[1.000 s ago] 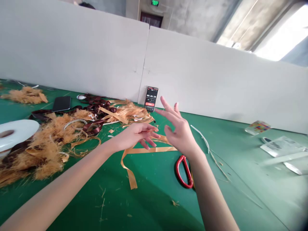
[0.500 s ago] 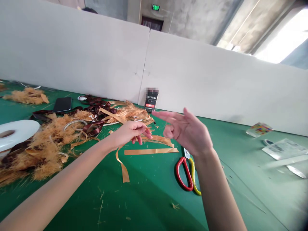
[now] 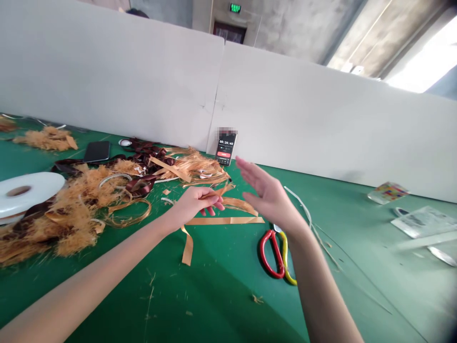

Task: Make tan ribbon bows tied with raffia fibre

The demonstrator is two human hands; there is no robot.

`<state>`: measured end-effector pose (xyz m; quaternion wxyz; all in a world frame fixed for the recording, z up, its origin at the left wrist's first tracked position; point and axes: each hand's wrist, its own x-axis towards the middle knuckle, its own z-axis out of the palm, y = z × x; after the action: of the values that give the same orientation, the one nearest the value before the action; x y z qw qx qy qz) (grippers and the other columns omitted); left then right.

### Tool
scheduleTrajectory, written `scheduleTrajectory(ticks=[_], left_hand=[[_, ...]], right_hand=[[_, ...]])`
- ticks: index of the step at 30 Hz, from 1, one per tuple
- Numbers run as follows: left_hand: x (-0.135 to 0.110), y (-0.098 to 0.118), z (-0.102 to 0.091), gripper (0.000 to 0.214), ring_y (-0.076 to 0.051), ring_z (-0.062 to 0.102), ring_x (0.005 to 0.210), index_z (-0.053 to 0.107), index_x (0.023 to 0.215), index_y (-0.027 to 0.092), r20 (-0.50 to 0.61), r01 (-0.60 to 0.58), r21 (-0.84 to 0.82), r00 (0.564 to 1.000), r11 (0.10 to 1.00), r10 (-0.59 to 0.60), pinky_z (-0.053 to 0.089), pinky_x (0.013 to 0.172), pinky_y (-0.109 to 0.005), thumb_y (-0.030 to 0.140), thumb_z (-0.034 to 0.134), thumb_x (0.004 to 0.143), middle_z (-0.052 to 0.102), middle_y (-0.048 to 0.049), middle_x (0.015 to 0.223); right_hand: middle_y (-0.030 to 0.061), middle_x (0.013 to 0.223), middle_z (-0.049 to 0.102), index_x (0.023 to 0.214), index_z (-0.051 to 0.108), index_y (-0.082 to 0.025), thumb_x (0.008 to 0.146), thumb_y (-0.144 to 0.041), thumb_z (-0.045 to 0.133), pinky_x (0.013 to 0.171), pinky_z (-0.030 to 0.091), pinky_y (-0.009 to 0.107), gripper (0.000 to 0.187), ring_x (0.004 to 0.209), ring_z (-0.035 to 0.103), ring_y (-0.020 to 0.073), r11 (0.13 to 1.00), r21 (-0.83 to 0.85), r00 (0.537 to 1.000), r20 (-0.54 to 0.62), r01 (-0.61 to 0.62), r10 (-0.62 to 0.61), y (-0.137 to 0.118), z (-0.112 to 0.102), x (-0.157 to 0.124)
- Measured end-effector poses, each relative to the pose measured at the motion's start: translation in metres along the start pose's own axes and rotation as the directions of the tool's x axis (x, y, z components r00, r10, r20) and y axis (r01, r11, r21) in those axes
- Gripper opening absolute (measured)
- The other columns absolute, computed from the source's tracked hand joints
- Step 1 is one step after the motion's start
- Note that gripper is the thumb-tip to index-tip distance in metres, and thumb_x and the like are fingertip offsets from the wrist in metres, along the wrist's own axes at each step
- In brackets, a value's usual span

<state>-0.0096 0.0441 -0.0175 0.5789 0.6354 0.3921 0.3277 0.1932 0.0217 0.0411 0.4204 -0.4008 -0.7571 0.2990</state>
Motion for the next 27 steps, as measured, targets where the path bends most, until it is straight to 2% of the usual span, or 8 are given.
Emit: scheduleTrajectory(ticks=[4,8,11,14,18,22,24,27], left_hand=[[-0.008,-0.014,0.005,0.019,-0.012,0.060,0.062,0.070,0.082,0.014,-0.005,0.051,-0.075,0.999,0.996,-0.052,0.042,0.059,-0.025,0.031,0.061,0.084,0.075,-0.0080,0.085],[-0.012,-0.028,-0.001,0.021,-0.013,0.059,0.064,0.070,0.088,0.015,-0.062,0.047,-0.120,0.997,0.992,-0.055,0.042,0.059,-0.025,0.034,0.063,0.082,0.075,-0.0083,0.087],[-0.015,-0.034,-0.007,0.023,-0.013,0.057,0.065,0.071,0.087,0.015,-0.091,0.036,-0.151,0.995,0.988,-0.050,0.041,0.059,-0.025,0.036,0.065,0.080,0.075,-0.0083,0.086],[-0.020,-0.038,-0.009,0.024,-0.012,0.055,0.064,0.071,0.084,0.016,-0.075,0.057,-0.206,0.994,0.977,-0.074,0.039,0.060,-0.025,0.039,0.066,0.079,0.075,-0.0078,0.086],[-0.024,-0.043,-0.006,0.023,-0.012,0.055,0.064,0.072,0.082,0.015,-0.038,0.088,-0.220,0.994,0.971,-0.098,0.038,0.060,-0.025,0.037,0.067,0.078,0.076,-0.0081,0.084],[-0.021,-0.047,-0.004,0.026,-0.013,0.054,0.065,0.073,0.083,0.015,-0.051,0.091,-0.172,0.994,0.981,-0.101,0.037,0.059,-0.025,0.040,0.064,0.081,0.076,-0.0083,0.084],[-0.020,-0.047,-0.005,0.028,-0.013,0.053,0.063,0.073,0.084,0.015,-0.059,0.088,-0.145,0.993,0.986,-0.098,0.035,0.057,-0.025,0.042,0.064,0.081,0.076,-0.0080,0.084],[-0.020,-0.042,-0.005,0.029,-0.012,0.050,0.059,0.074,0.080,0.015,-0.036,0.089,-0.104,0.995,0.991,-0.093,0.033,0.054,-0.025,0.044,0.067,0.078,0.076,-0.0079,0.080]], right_hand=[[0.0118,0.144,0.050,0.074,0.067,-0.018,0.078,-0.018,0.061,0.120,0.018,0.052,0.008,0.137,0.041,0.0308,0.879,-0.476,0.978,-0.171,0.023,-0.118,0.031,0.011,-0.008],[0.0079,0.119,0.071,0.047,0.051,-0.023,0.092,-0.039,0.049,0.119,0.019,0.051,0.048,0.134,0.046,0.0271,0.988,0.050,0.957,-0.243,-0.149,0.157,0.039,0.013,-0.024],[-0.0009,0.123,0.069,0.055,0.063,-0.026,0.096,-0.039,0.036,0.116,0.027,0.047,0.051,0.132,0.049,0.0219,0.717,0.677,0.948,-0.088,-0.168,0.306,0.036,0.013,-0.037],[-0.0061,0.137,0.059,0.098,0.074,-0.032,0.093,-0.032,0.034,0.111,0.037,0.036,0.040,0.127,0.053,0.0142,0.490,0.866,0.944,-0.072,-0.101,0.321,0.036,0.016,-0.049],[0.0029,0.136,0.060,0.120,0.066,-0.027,0.085,-0.029,0.047,0.078,0.052,0.029,0.040,0.072,0.063,0.0099,0.614,0.720,0.923,0.099,-0.324,0.372,0.044,0.020,-0.057],[0.0027,0.072,0.073,0.094,0.077,-0.019,0.077,-0.029,0.071,0.050,0.040,0.023,0.021,0.050,0.051,0.0090,0.750,0.342,0.817,0.347,-0.567,0.460,0.050,0.027,-0.062],[-0.0017,0.045,0.059,0.085,0.078,-0.014,0.076,-0.030,0.075,0.042,0.033,0.021,0.019,0.041,0.046,0.0077,0.722,0.373,0.799,0.424,-0.583,0.426,0.050,0.029,-0.066],[-0.0049,0.048,0.060,0.097,0.076,-0.021,0.084,-0.037,0.066,0.038,0.032,0.018,0.023,0.035,0.042,0.0040,0.642,0.597,0.877,0.319,-0.481,0.360,0.049,0.029,-0.068]])
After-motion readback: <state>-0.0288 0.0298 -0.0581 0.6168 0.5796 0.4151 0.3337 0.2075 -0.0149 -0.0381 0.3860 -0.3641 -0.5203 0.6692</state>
